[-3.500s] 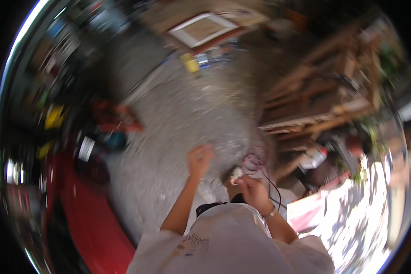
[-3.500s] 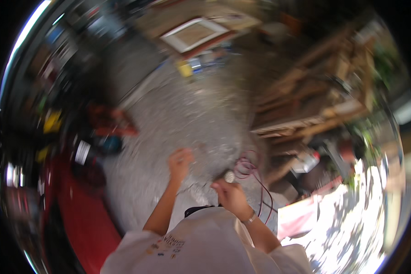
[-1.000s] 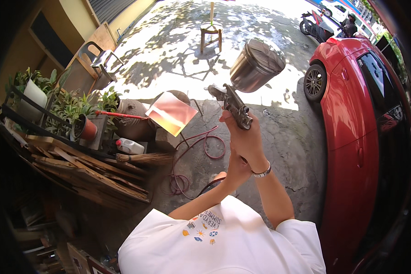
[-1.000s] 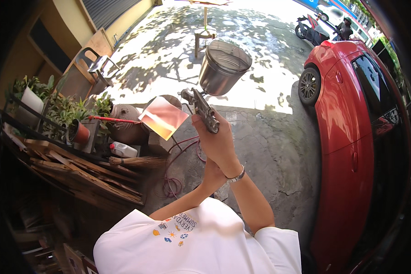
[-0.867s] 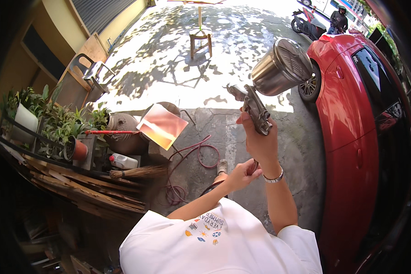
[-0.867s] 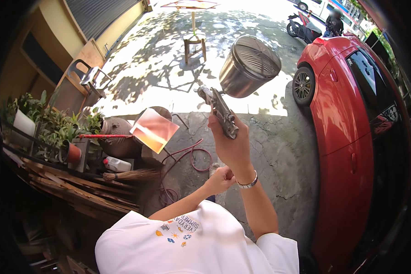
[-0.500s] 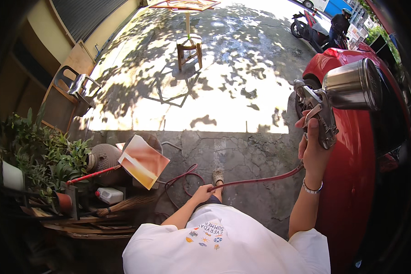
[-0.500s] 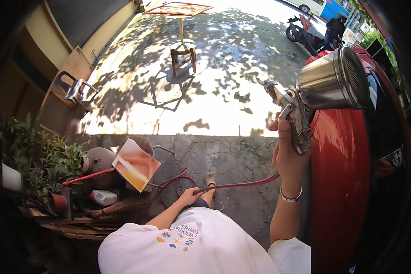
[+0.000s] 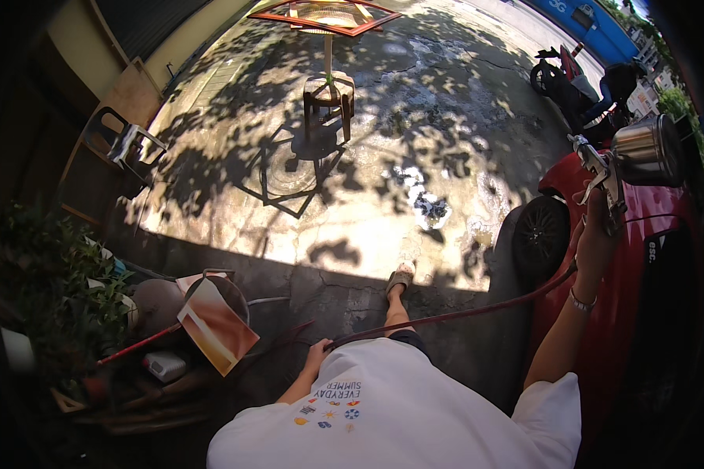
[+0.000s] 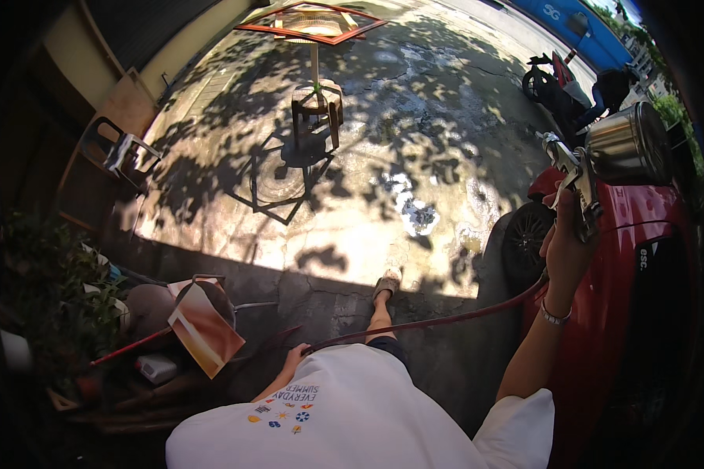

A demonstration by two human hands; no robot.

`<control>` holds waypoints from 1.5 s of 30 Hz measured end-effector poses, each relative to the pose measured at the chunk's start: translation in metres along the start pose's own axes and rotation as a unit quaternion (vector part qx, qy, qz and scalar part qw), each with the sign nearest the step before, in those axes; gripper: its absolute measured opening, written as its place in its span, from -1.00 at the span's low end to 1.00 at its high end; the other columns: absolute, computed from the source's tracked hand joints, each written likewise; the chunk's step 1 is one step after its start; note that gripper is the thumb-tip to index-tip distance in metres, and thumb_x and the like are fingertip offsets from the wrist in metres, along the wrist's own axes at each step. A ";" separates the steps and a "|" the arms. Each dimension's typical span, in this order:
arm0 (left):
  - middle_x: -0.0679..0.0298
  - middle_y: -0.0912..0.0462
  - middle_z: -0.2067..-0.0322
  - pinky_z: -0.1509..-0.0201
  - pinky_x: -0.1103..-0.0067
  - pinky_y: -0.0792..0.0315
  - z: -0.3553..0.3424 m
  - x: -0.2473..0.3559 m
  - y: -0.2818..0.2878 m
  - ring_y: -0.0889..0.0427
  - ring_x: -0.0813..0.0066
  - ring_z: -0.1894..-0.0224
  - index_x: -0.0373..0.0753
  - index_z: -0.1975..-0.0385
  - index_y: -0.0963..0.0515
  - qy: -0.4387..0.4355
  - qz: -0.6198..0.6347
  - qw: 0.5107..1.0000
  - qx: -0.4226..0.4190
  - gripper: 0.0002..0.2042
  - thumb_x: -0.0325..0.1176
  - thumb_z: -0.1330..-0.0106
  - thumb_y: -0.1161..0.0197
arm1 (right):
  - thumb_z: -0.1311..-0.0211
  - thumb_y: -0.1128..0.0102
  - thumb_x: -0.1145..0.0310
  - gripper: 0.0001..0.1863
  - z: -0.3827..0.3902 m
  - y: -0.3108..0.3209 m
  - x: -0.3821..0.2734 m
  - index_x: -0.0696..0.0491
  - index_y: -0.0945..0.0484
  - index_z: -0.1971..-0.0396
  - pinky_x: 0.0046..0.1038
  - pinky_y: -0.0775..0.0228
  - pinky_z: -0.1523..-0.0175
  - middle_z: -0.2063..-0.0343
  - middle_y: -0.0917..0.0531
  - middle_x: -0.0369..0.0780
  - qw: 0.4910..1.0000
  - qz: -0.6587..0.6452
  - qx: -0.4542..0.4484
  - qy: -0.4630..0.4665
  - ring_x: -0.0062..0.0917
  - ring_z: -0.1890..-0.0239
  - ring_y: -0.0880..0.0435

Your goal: The person assembles a spray gun, then spray paints a wooden frame placed on a fan outdoors. After painting, the person moves the frame and places it on a workbench.

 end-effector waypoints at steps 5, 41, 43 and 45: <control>-0.08 -0.64 0.31 0.18 0.27 -0.47 -0.123 0.103 -0.004 -0.60 -0.12 0.16 -0.26 0.26 -0.56 0.034 -0.041 0.995 0.088 -0.84 -0.31 -0.30 -0.18 | -0.39 -0.15 0.17 -0.66 -0.124 -0.079 0.100 0.16 -0.58 0.11 -0.68 0.01 0.77 0.39 -0.70 -0.27 0.999 -0.040 -0.025 0.002 -0.82 0.86 -0.29; -0.05 -0.54 0.52 0.37 0.23 -0.35 -0.442 0.360 0.099 -0.53 -0.17 0.39 -0.32 0.53 -0.48 0.181 -0.092 0.945 0.256 -0.70 -0.21 -0.34 -0.22 | -0.28 -0.25 0.39 -0.82 -0.461 -0.535 0.291 0.23 -0.55 0.36 -0.60 -0.30 0.39 0.54 -0.56 -0.29 0.891 -0.111 -0.426 -0.114 -0.67 0.53 -0.48; -0.05 -0.53 0.51 0.38 0.22 -0.33 -0.458 0.379 0.095 -0.51 -0.17 0.39 -0.33 0.54 -0.46 0.171 -0.101 0.944 0.264 -0.70 -0.23 -0.33 -0.23 | -0.30 -0.23 0.42 -0.85 -0.487 -0.549 0.311 0.22 -0.54 0.34 -0.61 -0.34 0.36 0.54 -0.57 -0.32 0.899 -0.114 -0.407 -0.111 -0.68 0.51 -0.51; -0.05 -0.52 0.50 0.38 0.23 -0.32 -0.475 0.399 0.091 -0.51 -0.16 0.38 -0.34 0.54 -0.45 0.166 -0.100 0.942 0.273 -0.71 -0.25 -0.31 -0.24 | -0.31 -0.22 0.42 -0.84 -0.517 -0.561 0.334 0.23 -0.54 0.34 -0.61 -0.38 0.34 0.54 -0.58 -0.31 0.907 -0.113 -0.393 -0.105 -0.68 0.48 -0.56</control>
Point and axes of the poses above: each hand's wrist, its own z-axis away from the middle knuckle, its own y-axis out of the back of the hand, x = y × z, the point moved 6 cm from there along -z, towards the middle knuckle
